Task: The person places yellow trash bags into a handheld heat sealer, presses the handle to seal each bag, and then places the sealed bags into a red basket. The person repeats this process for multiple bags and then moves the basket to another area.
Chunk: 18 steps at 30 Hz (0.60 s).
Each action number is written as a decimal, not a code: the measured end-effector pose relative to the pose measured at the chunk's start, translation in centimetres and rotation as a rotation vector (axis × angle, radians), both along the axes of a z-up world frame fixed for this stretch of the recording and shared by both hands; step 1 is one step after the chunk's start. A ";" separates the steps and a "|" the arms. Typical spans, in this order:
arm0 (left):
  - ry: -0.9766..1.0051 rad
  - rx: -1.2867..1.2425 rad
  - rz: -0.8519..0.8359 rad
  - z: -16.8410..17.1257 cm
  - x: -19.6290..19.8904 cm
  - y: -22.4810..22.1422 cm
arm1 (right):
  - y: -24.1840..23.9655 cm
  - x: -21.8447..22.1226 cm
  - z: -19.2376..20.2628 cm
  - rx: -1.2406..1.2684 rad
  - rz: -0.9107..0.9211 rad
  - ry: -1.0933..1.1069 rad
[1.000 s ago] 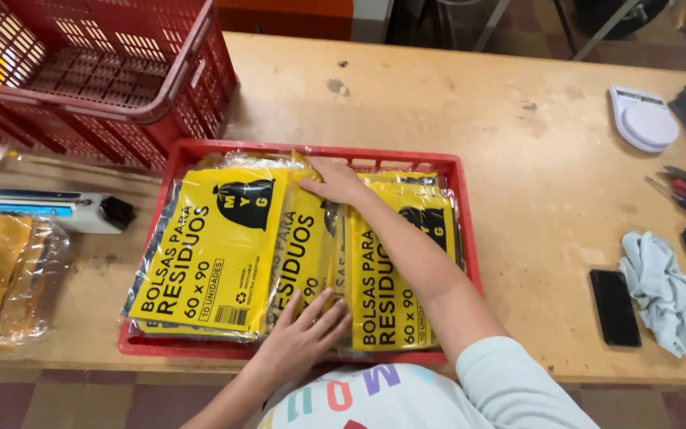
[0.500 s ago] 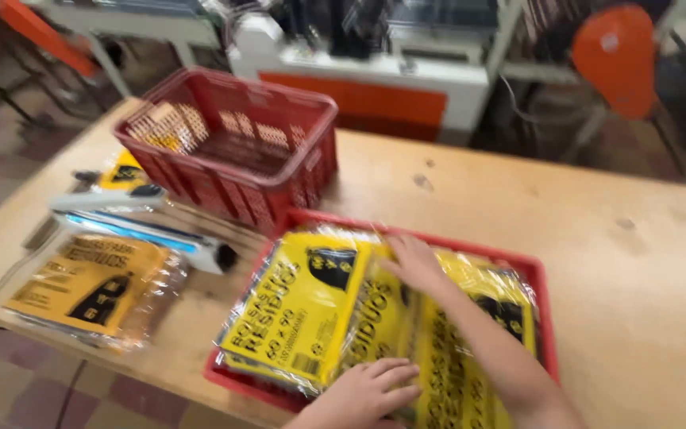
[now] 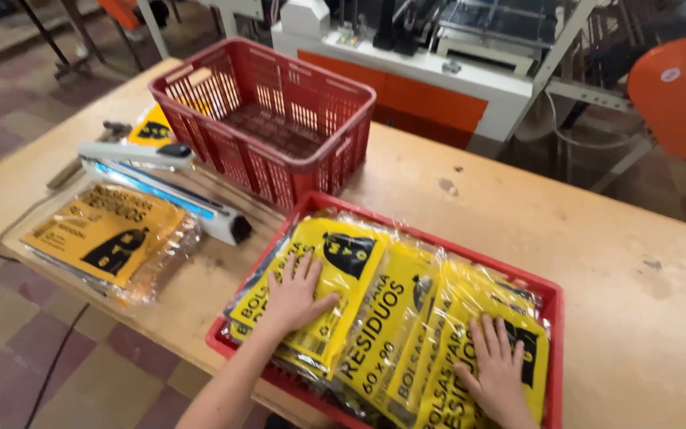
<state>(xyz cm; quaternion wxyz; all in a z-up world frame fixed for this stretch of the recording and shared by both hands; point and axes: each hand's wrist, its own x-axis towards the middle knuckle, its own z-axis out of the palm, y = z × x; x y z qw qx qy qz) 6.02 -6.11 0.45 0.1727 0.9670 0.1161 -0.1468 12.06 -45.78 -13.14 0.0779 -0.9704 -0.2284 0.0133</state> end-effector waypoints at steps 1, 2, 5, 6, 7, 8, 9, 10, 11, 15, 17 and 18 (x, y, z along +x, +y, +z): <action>0.012 -0.011 0.000 -0.4 -0.1 -0.1 | -0.4 0.1 0.0 -0.011 0.000 0.012; 0.025 -0.004 -0.006 -0.5 0.2 0.2 | -0.5 0.3 -0.2 0.003 0.013 0.000; -0.030 -0.044 0.062 -1.2 0.7 2.5 | -0.9 0.0 4.0 0.034 -0.108 0.048; -0.103 -0.086 0.138 -1.4 1.2 3.6 | -0.9 -0.1 6.1 0.057 -0.239 0.103; -0.105 -0.083 0.123 -0.8 1.3 4.6 | -3.1 0.1 5.2 0.062 -0.253 0.101; -0.156 -0.123 0.283 -0.4 1.2 5.4 | -5.4 0.0 4.1 0.050 -0.419 0.045; -0.207 -0.162 0.443 0.1 1.1 6.2 | -7.6 -0.2 3.0 0.039 -0.583 -0.014; -0.201 -0.164 0.431 -4.2 2.5 9.2 | -8.2 -0.7 2.9 0.036 -0.596 -0.010; -0.168 -0.222 0.471 -8.4 3.2 12.0 | -8.8 -1.2 2.9 0.200 -0.700 0.138; 0.002 -0.743 0.802 -4.3 1.0 11.6 | -8.7 -3.2 2.6 0.746 -0.929 0.453; 0.033 -0.768 0.793 -5.1 1.5 12.3 | -7.2 -3.3 4.7 0.744 -1.010 0.493; 0.043 -0.795 0.796 -5.3 1.9 12.7 | -6.4 -3.1 5.8 0.747 -1.068 0.529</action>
